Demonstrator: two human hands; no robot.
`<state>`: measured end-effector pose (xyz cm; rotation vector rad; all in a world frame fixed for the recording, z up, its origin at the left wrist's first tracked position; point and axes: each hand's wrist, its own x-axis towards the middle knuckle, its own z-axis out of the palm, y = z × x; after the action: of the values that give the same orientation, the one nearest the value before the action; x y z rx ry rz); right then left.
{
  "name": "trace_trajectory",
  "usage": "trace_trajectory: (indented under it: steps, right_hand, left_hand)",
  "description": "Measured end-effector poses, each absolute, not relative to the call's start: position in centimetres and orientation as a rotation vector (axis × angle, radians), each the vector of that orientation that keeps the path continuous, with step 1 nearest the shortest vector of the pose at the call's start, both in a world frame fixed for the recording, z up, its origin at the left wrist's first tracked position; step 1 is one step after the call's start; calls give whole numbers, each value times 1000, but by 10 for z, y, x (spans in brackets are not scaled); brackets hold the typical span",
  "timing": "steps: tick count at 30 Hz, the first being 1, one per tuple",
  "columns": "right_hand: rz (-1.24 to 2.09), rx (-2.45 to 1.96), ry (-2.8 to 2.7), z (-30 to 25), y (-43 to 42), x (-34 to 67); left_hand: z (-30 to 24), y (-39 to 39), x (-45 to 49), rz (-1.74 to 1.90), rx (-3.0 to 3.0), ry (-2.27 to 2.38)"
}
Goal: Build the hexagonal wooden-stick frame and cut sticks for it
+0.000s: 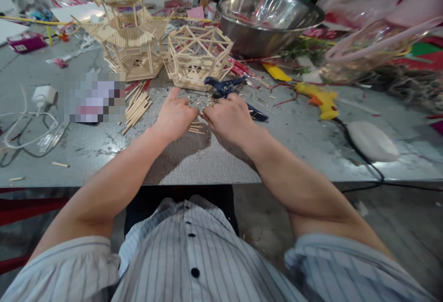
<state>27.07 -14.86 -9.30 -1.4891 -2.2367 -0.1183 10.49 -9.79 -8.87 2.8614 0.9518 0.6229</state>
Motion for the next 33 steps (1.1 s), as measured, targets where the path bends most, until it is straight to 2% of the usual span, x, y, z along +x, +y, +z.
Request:
trace_trajectory:
  steps: [4, 6, 9, 12, 16, 25, 33]
  right_hand:
    - [-299, -1327, -2070, -82, -158, 266]
    - [-260, -1266, -1943, -79, -159, 267]
    - [58, -1288, -1769, -87, -148, 274]
    - [392, -1335, -1696, -103, -129, 280]
    - [572, -1282, -1678, -111, -118, 279]
    - [750, -1275, -1559, -109, -127, 269]
    - [831, -1344, -1539, -110, -126, 265]
  left_hand:
    - [-90, -94, 103, 764, 2465, 1092]
    - [-94, -89, 101, 873, 2138, 1066]
    - [-102, -83, 99, 980, 1784, 899]
    - [-110, -81, 103, 982, 1674, 794]
    - [-116, -81, 109, 943, 1718, 812]
    - [-123, -74, 105, 823, 1827, 816]
    - [-124, -59, 100, 777, 2249, 900]
